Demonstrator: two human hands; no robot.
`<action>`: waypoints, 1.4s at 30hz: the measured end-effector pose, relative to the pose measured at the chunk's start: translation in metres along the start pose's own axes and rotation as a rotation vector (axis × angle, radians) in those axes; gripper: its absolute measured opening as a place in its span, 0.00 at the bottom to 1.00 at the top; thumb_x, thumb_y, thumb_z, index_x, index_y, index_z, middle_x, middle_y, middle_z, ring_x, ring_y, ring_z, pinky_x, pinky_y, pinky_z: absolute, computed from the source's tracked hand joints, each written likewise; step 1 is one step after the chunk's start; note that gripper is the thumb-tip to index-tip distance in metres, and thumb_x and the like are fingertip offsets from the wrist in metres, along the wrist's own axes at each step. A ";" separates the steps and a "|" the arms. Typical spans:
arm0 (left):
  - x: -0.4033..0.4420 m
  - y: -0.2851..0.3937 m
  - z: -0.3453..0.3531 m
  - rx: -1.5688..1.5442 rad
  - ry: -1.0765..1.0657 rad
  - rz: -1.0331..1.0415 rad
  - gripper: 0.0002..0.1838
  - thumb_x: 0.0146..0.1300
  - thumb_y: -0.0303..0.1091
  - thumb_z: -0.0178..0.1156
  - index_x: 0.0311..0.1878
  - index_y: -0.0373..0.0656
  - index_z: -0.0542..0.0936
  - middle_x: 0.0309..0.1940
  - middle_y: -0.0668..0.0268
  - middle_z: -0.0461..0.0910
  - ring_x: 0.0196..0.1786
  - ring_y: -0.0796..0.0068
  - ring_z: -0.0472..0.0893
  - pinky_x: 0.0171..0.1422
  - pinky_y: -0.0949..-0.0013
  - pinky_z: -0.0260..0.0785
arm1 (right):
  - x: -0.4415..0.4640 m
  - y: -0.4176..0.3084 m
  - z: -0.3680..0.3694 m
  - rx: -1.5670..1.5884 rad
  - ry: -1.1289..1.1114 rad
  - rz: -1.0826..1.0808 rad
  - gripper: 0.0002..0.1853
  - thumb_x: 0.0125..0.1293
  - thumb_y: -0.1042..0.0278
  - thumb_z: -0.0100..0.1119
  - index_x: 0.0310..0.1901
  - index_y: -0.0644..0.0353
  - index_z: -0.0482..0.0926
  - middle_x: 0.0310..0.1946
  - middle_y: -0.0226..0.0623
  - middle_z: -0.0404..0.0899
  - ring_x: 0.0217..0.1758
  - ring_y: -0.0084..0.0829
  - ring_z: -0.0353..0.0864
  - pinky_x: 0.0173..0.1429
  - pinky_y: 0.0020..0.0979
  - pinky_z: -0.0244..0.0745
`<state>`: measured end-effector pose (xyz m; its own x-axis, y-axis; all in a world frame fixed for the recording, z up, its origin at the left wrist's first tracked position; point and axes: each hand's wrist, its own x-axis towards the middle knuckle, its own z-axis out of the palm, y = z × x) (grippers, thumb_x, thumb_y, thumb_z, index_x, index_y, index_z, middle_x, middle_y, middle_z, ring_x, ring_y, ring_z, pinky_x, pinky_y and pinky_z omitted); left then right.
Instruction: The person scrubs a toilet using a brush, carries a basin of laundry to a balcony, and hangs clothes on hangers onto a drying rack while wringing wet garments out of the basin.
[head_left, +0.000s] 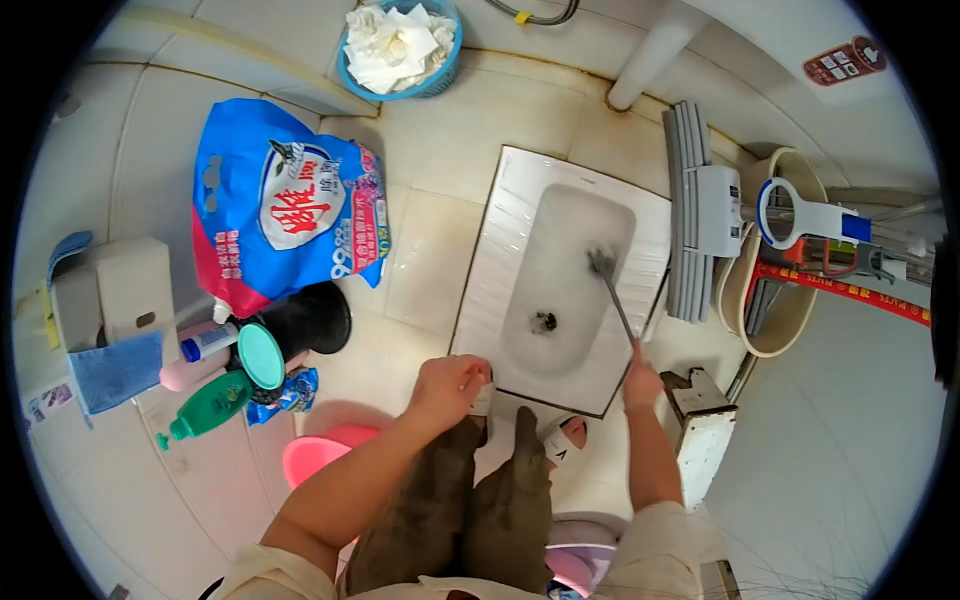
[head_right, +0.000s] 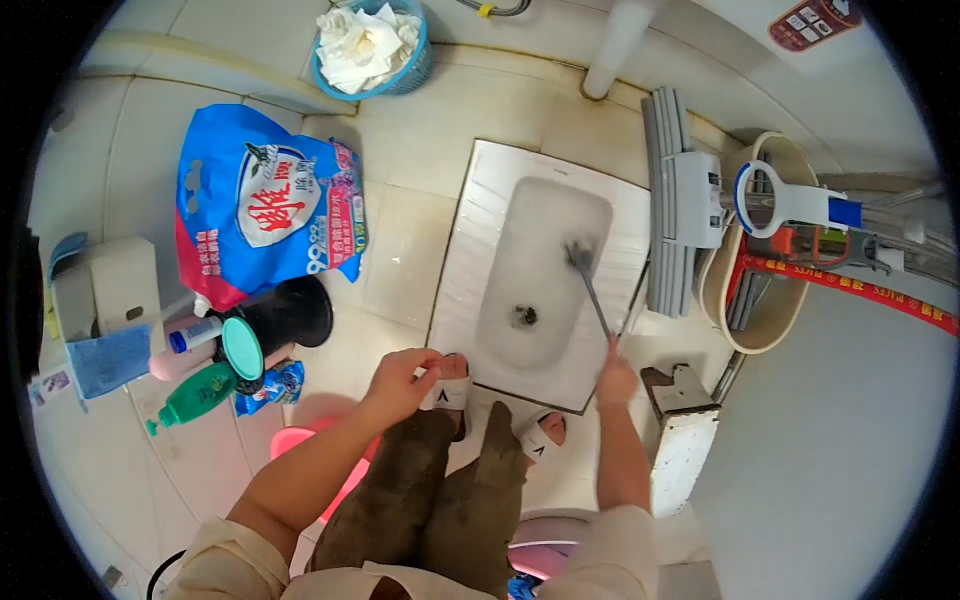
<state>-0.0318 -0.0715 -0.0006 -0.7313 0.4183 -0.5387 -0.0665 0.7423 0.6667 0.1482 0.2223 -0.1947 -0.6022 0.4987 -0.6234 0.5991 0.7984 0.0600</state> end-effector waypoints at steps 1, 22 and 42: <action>0.004 -0.004 0.005 -0.029 0.009 -0.024 0.09 0.54 0.31 0.58 0.38 0.42 0.79 0.31 0.58 0.81 0.35 0.59 0.81 0.42 0.64 0.72 | 0.025 -0.016 0.011 0.063 0.104 -0.024 0.33 0.61 0.71 0.45 0.68 0.35 0.55 0.30 0.43 0.78 0.30 0.40 0.80 0.35 0.40 0.75; -0.080 0.092 -0.038 0.034 -0.182 -0.128 0.14 0.58 0.38 0.59 0.44 0.41 0.78 0.37 0.56 0.81 0.41 0.62 0.82 0.47 0.66 0.73 | -0.102 -0.097 -0.148 0.191 -0.350 -0.015 0.29 0.65 0.71 0.35 0.69 0.43 0.53 0.40 0.51 0.80 0.41 0.43 0.81 0.44 0.41 0.75; -0.191 0.249 -0.276 -0.193 0.363 -0.215 0.12 0.56 0.33 0.58 0.40 0.37 0.80 0.32 0.58 0.82 0.37 0.68 0.81 0.43 0.69 0.71 | -0.097 0.115 -0.723 2.256 0.448 -0.529 0.20 0.72 0.49 0.36 0.44 0.63 0.62 0.33 0.57 0.79 0.46 0.51 0.79 0.56 0.49 0.71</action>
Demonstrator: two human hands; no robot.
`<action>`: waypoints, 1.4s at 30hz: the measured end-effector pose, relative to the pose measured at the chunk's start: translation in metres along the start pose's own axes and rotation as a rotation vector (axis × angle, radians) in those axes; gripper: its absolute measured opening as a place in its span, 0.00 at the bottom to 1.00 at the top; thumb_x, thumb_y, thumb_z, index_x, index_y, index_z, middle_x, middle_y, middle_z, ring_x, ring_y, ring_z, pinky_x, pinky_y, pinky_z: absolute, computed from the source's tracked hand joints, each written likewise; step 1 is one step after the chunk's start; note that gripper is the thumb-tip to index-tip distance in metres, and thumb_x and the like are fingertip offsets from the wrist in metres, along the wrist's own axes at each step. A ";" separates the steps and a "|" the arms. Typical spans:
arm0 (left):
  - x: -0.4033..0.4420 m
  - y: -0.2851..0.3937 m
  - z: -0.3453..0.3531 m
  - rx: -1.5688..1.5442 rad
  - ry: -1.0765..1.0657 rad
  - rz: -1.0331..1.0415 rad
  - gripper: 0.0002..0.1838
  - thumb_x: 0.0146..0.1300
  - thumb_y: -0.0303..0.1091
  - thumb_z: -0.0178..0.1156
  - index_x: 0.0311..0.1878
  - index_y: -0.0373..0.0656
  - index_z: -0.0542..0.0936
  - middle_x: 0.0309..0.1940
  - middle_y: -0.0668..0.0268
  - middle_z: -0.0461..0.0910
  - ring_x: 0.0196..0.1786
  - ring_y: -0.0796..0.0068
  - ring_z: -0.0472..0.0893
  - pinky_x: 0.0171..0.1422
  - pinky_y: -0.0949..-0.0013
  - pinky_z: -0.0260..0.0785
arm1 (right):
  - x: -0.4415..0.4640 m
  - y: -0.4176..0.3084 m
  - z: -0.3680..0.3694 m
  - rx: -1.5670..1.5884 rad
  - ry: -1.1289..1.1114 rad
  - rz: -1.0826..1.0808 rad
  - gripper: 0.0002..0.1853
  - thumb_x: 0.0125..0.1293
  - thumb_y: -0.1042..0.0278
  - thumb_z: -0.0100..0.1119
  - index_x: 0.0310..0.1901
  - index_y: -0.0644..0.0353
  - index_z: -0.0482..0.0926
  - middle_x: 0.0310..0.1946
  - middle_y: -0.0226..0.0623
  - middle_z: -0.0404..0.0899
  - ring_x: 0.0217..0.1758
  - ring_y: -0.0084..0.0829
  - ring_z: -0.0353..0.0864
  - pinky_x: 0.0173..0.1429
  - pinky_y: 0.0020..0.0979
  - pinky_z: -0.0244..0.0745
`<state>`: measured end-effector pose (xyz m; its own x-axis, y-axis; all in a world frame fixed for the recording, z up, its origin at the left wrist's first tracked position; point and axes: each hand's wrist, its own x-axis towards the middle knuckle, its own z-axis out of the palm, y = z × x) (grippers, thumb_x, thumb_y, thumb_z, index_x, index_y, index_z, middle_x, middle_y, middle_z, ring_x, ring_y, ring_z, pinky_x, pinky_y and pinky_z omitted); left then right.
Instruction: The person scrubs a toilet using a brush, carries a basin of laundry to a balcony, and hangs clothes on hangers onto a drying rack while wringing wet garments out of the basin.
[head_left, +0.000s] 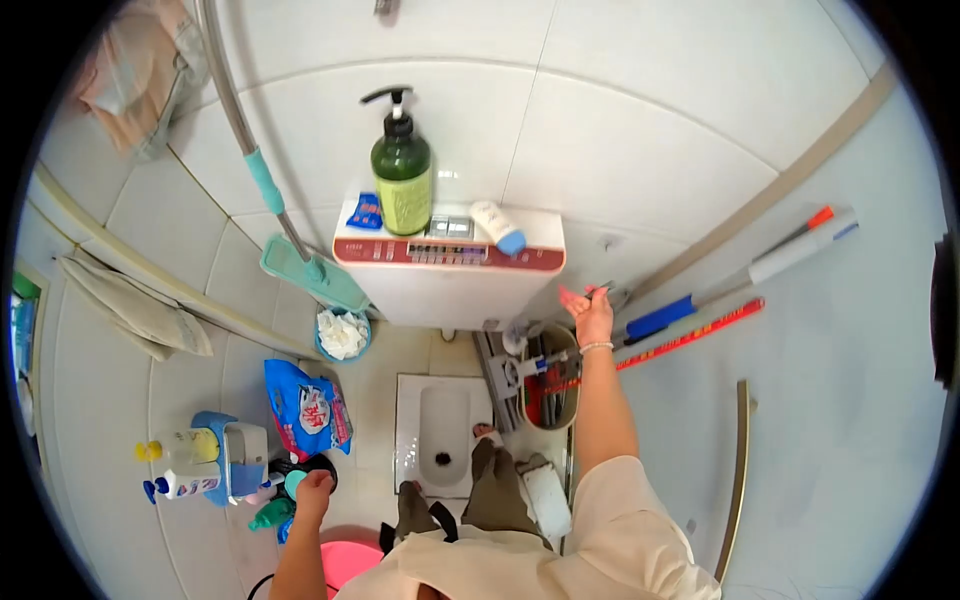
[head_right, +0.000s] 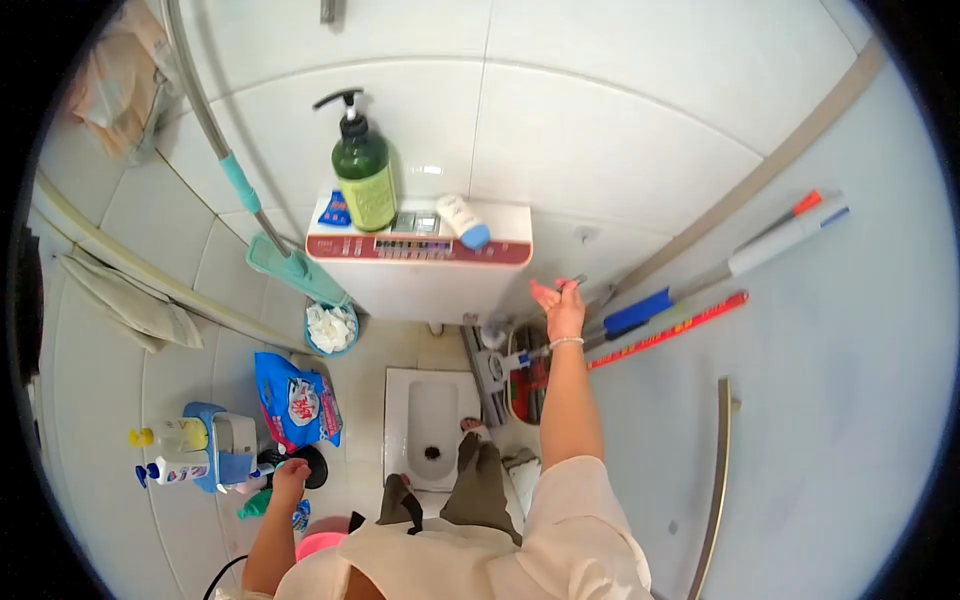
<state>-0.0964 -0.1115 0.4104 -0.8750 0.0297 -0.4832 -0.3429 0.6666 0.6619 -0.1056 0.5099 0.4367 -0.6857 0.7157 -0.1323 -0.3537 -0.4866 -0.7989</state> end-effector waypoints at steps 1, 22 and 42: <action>-0.001 0.007 0.006 -0.022 0.046 0.015 0.12 0.56 0.33 0.58 0.41 0.37 0.80 0.33 0.58 0.82 0.37 0.68 0.81 0.43 0.69 0.71 | 0.027 -0.003 -0.013 -0.043 -0.023 0.025 0.20 0.72 0.50 0.36 0.44 0.63 0.62 0.32 0.56 0.79 0.46 0.51 0.79 0.55 0.48 0.71; -0.105 0.116 0.099 0.327 0.154 -0.104 0.17 0.55 0.44 0.59 0.43 0.45 0.80 0.36 0.58 0.82 0.41 0.57 0.81 0.48 0.59 0.72 | 0.141 -0.008 -0.094 -0.288 -0.001 0.552 0.36 0.66 0.42 0.47 0.66 0.58 0.52 0.49 0.55 0.74 0.53 0.47 0.75 0.59 0.42 0.70; -0.467 -0.093 0.185 -0.373 0.830 -1.024 0.17 0.55 0.45 0.57 0.44 0.46 0.80 0.37 0.61 0.82 0.46 0.60 0.78 0.56 0.58 0.62 | -0.470 0.208 0.227 -1.137 -2.616 -0.129 0.20 0.60 0.59 0.58 0.54 0.55 0.75 0.34 0.43 0.82 0.36 0.41 0.80 0.42 0.35 0.74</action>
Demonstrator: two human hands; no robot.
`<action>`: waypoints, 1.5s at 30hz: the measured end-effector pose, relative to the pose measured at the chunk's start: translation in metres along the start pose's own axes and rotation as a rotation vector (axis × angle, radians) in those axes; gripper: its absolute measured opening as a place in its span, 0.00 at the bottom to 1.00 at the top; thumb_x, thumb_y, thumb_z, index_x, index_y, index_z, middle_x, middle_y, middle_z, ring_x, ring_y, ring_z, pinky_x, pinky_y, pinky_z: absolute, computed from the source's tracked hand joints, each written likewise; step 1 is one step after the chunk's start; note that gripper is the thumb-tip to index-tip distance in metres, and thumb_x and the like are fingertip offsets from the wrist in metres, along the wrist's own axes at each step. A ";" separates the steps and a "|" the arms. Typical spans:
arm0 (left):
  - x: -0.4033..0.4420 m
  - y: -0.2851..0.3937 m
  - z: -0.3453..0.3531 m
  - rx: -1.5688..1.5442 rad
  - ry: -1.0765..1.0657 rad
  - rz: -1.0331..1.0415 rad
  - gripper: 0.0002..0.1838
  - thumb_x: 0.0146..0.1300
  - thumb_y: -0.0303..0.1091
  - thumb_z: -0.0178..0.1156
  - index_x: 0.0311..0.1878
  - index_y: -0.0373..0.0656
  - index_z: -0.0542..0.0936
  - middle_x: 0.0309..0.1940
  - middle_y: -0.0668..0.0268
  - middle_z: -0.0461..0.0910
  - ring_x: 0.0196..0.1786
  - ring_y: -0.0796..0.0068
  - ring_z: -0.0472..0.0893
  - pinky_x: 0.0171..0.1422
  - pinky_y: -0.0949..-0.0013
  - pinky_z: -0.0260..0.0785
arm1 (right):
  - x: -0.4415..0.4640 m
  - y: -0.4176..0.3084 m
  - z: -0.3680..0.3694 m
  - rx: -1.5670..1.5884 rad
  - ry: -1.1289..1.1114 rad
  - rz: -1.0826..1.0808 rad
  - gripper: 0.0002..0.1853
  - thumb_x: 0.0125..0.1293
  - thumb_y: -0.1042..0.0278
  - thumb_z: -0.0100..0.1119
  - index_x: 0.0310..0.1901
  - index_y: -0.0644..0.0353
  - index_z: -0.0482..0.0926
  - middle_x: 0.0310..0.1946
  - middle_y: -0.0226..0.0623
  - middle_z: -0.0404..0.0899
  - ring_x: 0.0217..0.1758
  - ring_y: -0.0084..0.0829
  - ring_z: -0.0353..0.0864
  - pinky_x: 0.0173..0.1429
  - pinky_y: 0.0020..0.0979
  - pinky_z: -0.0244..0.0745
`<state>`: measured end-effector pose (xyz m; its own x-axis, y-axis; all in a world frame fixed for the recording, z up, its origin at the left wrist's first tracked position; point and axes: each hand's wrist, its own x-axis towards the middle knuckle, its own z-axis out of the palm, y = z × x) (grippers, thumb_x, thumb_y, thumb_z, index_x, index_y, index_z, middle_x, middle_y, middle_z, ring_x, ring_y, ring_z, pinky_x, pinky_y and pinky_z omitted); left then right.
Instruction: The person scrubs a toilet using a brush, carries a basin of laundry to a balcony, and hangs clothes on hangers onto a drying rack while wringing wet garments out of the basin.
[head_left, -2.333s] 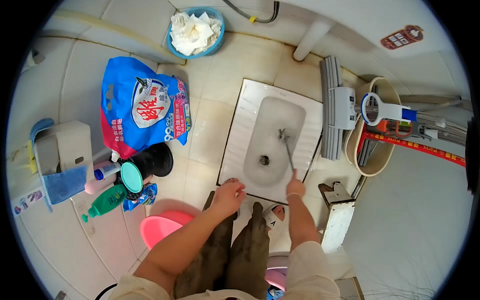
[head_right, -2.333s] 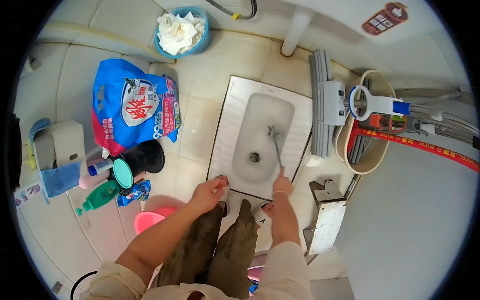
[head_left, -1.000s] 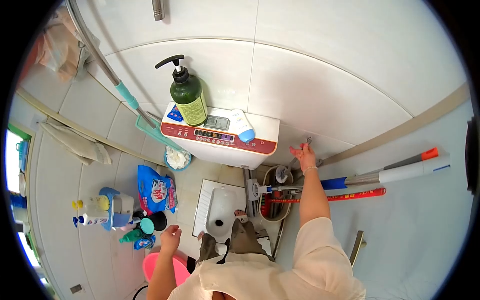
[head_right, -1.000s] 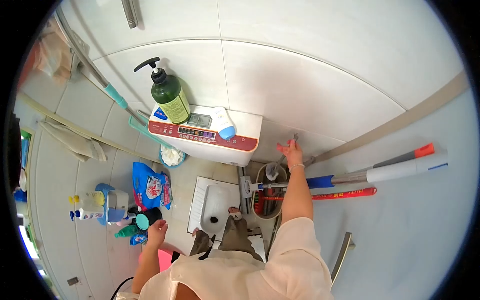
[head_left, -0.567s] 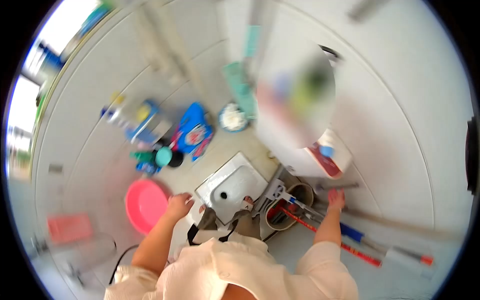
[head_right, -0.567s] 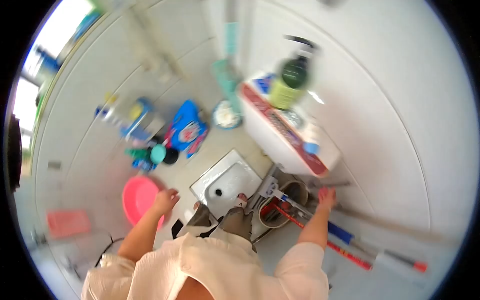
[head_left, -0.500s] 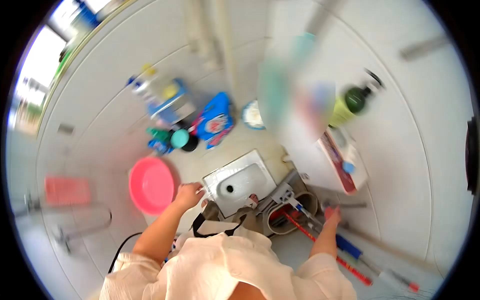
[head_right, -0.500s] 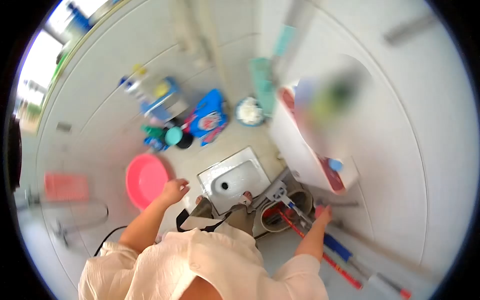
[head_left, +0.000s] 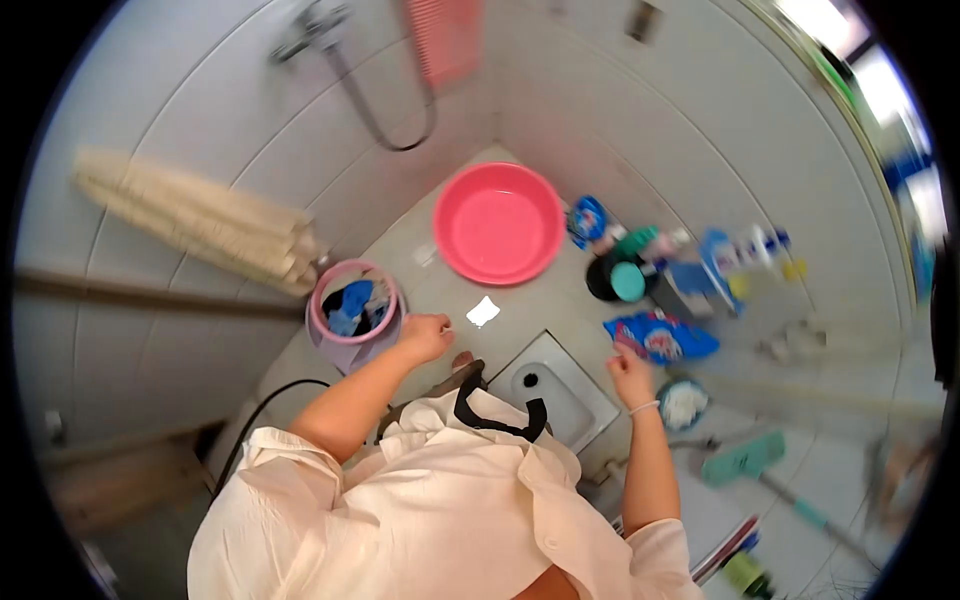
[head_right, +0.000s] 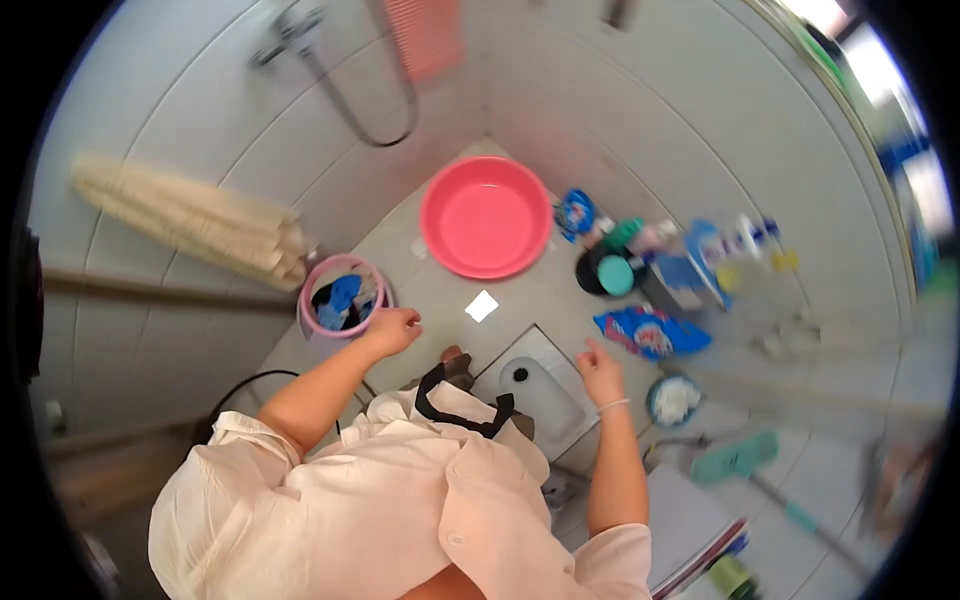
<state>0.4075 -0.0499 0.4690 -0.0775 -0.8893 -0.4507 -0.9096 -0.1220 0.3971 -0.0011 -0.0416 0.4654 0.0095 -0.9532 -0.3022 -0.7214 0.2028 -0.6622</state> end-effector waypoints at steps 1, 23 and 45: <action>0.001 -0.038 -0.003 -0.047 -0.003 -0.121 0.16 0.55 0.45 0.56 0.43 0.47 0.80 0.38 0.61 0.82 0.46 0.60 0.78 0.56 0.57 0.62 | 0.034 -0.022 0.002 -0.044 0.038 -0.066 0.19 0.60 0.61 0.58 0.53 0.55 0.75 0.33 0.43 0.82 0.35 0.40 0.81 0.41 0.34 0.74; -0.005 -0.238 0.257 -1.475 0.771 -1.567 0.25 0.54 0.35 0.61 0.56 0.38 0.73 0.49 0.57 0.77 0.51 0.65 0.76 0.55 0.67 0.67 | 0.337 -0.226 0.472 -0.935 -1.227 -0.618 0.22 0.58 0.57 0.57 0.51 0.60 0.76 0.41 0.45 0.81 0.43 0.38 0.81 0.48 0.34 0.75; 0.113 -0.470 0.308 -1.522 0.942 -1.694 0.30 0.48 0.29 0.54 0.60 0.46 0.67 0.40 0.45 0.78 0.47 0.44 0.76 0.51 0.52 0.69 | 0.307 -0.205 0.541 -0.696 -1.104 0.120 0.20 0.66 0.67 0.48 0.57 0.69 0.66 0.35 0.48 0.80 0.32 0.35 0.82 0.33 0.26 0.77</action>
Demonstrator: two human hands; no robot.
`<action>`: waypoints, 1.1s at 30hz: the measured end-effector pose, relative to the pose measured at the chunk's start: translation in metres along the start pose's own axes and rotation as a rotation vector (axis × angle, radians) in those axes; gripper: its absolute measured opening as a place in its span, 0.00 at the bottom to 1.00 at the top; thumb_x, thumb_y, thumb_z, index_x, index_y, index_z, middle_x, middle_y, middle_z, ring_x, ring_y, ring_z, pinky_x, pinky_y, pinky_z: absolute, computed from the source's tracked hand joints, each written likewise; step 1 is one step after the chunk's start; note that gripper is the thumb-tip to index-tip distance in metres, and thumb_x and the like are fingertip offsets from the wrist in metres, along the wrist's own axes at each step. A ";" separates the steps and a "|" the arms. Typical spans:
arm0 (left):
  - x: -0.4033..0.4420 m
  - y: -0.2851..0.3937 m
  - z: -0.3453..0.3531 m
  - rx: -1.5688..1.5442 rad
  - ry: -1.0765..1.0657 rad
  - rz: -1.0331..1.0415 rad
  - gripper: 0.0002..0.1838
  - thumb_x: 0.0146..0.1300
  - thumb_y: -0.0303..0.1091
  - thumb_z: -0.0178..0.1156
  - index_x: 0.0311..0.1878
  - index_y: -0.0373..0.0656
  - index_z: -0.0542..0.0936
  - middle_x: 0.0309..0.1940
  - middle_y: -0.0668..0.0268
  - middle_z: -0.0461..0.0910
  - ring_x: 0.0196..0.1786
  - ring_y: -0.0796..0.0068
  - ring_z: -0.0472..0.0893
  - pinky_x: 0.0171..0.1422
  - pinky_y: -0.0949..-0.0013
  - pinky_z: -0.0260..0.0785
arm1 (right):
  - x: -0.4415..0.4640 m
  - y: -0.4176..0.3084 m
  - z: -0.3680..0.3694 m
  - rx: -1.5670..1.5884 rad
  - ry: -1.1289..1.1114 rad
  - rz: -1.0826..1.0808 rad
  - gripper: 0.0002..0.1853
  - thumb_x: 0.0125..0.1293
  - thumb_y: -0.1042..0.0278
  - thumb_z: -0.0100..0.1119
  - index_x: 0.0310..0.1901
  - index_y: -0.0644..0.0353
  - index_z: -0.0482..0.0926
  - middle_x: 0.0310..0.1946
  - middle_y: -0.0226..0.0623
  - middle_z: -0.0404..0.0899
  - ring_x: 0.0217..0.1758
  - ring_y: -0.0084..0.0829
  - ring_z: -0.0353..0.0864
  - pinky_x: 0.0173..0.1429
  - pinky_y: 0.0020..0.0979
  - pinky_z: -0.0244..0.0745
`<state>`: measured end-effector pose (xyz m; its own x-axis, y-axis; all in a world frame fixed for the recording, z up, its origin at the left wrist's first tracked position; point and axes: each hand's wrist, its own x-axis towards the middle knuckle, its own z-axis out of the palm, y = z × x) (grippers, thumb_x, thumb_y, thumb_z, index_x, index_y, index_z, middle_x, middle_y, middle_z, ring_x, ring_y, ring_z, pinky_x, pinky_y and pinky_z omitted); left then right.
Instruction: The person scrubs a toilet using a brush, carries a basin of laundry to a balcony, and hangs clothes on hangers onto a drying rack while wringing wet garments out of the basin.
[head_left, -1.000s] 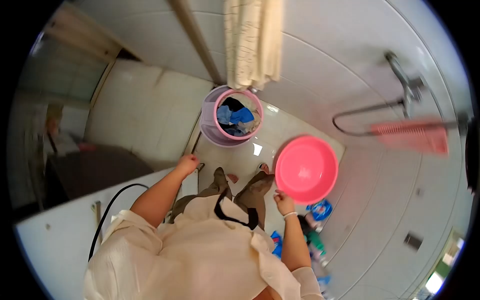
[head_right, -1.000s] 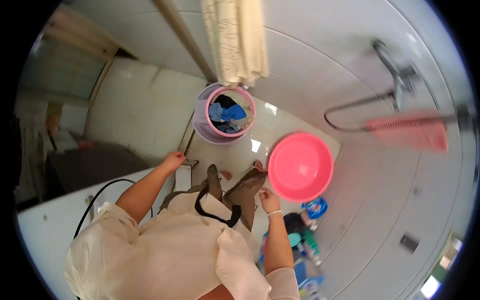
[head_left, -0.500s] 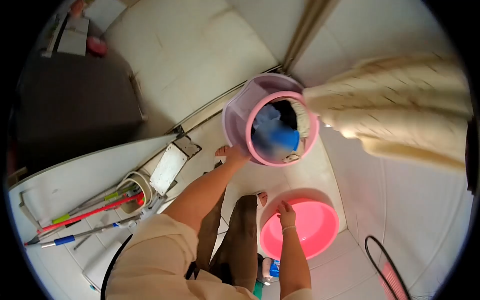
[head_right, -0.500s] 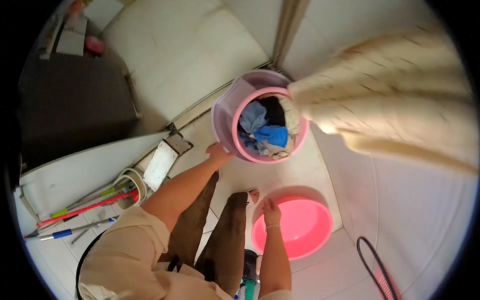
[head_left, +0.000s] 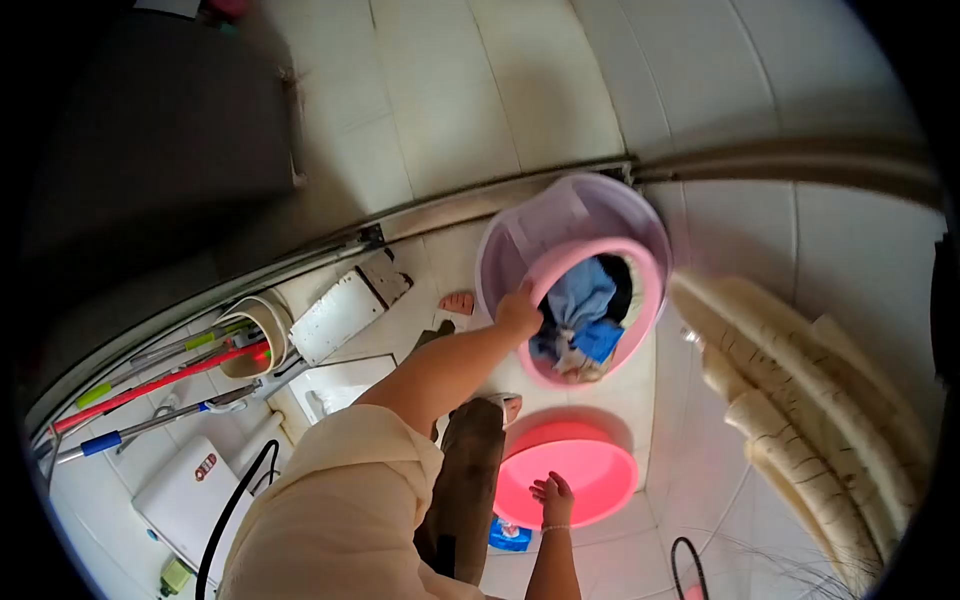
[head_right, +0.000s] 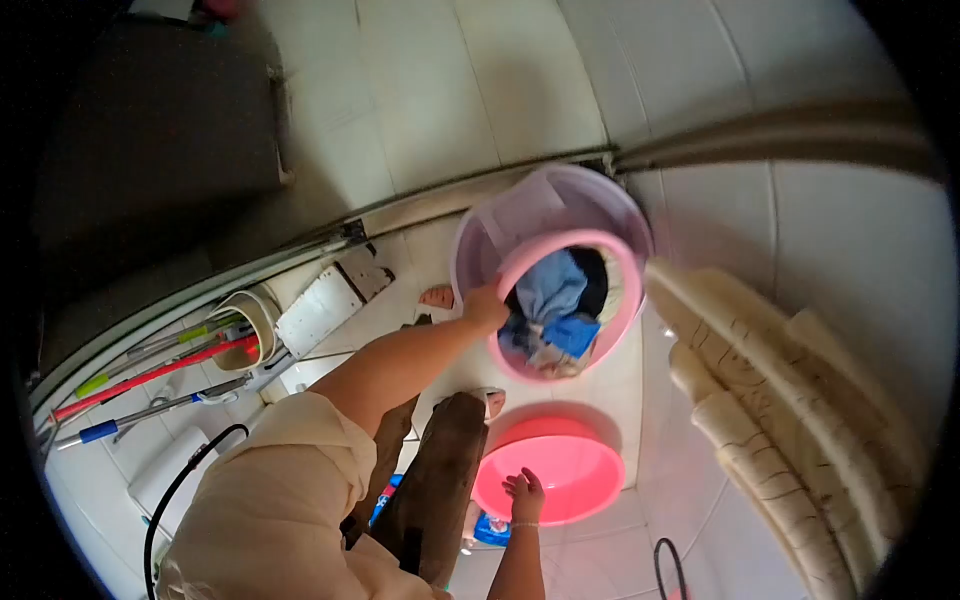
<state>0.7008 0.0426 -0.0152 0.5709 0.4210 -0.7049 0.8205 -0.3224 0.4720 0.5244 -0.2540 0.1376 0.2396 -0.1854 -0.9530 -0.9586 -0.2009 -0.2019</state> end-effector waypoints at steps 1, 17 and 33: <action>-0.012 0.001 -0.015 -0.003 -0.008 -0.011 0.29 0.48 0.30 0.54 0.59 0.45 0.67 0.41 0.44 0.78 0.46 0.43 0.76 0.51 0.51 0.69 | -0.006 -0.007 -0.003 -0.021 0.019 -0.026 0.20 0.66 0.67 0.48 0.57 0.69 0.66 0.35 0.49 0.79 0.32 0.35 0.82 0.32 0.26 0.76; -0.128 0.092 -0.368 -0.206 -0.126 -0.231 0.18 0.32 0.26 0.64 0.34 0.35 0.80 0.26 0.52 0.80 0.28 0.59 0.82 0.28 0.62 0.74 | 0.015 -0.275 0.040 -0.011 0.153 -0.782 0.23 0.64 0.55 0.55 0.53 0.66 0.72 0.35 0.33 0.76 0.36 0.24 0.74 0.35 0.26 0.72; -0.099 0.186 -0.430 0.479 0.543 0.081 0.15 0.56 0.36 0.54 0.45 0.43 0.79 0.43 0.52 0.79 0.47 0.52 0.79 0.51 0.54 0.71 | -0.098 -0.360 0.075 0.174 -0.946 -0.575 0.25 0.66 0.47 0.47 0.49 0.64 0.71 0.40 0.44 0.79 0.38 0.42 0.82 0.43 0.43 0.79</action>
<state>0.8087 0.3051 0.3701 0.6652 0.7011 -0.2568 0.7434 -0.6540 0.1401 0.8347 -0.0912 0.2863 0.5114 0.7123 -0.4807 -0.7689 0.1295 -0.6261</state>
